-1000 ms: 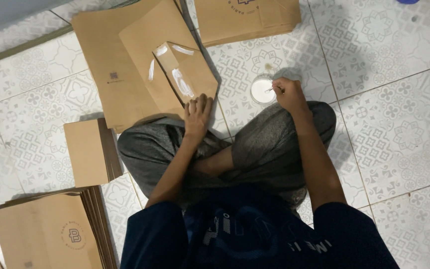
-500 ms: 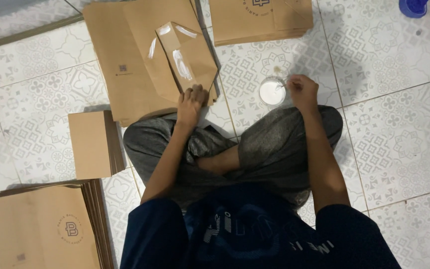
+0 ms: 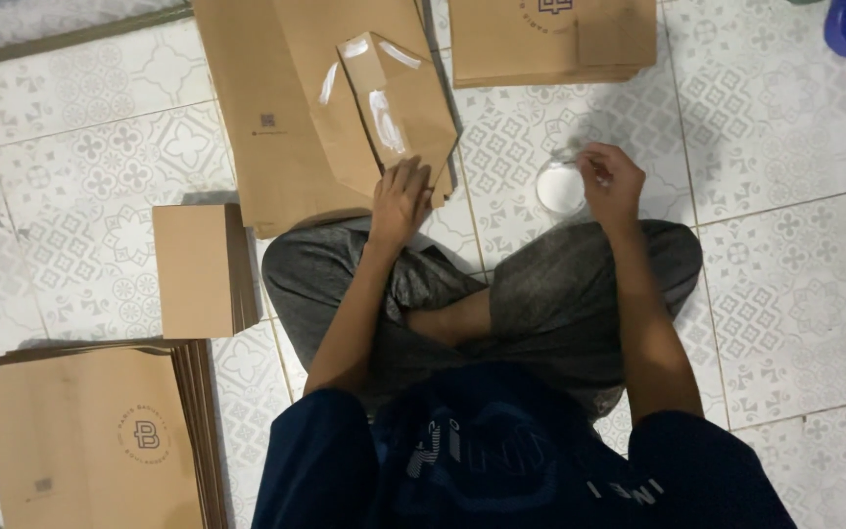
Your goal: The person sits on the floor and assembles flat paper bags by folding the sides and bottom. They use a small brush to apply white adhesive from a container to the flaps and press them together to secure the bag's structure.
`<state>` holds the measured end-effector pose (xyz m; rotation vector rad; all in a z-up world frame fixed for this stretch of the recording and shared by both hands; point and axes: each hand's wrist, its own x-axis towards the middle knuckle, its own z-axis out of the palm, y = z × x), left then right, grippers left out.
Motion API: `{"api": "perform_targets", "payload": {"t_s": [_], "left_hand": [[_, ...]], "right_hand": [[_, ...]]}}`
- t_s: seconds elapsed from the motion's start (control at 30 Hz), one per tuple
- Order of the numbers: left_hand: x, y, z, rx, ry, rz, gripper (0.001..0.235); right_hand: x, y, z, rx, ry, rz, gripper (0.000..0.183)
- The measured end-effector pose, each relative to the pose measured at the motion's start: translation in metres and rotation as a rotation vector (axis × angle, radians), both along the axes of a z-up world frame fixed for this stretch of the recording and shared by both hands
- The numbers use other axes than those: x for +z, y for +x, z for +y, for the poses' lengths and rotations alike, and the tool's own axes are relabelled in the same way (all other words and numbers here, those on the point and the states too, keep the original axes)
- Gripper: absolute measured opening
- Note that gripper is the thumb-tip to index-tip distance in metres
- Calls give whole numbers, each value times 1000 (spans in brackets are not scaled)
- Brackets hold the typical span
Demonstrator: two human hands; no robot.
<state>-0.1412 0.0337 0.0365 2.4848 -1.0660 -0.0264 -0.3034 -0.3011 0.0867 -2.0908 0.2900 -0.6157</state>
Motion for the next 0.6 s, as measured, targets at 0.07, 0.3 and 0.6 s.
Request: {"api": "perform_targets", "payload": {"t_s": [0.07, 0.3, 0.6], "left_hand": [[14, 2, -3, -24, 28, -37, 43], [-14, 14, 2, -41, 139, 28, 53], [-26, 22, -2, 8, 71, 236, 88]], "right_hand": [[-16, 19, 11, 11, 53, -27, 19], [-6, 94, 103, 169, 201, 0, 16], [3, 118, 143, 425, -67, 37, 17]]}}
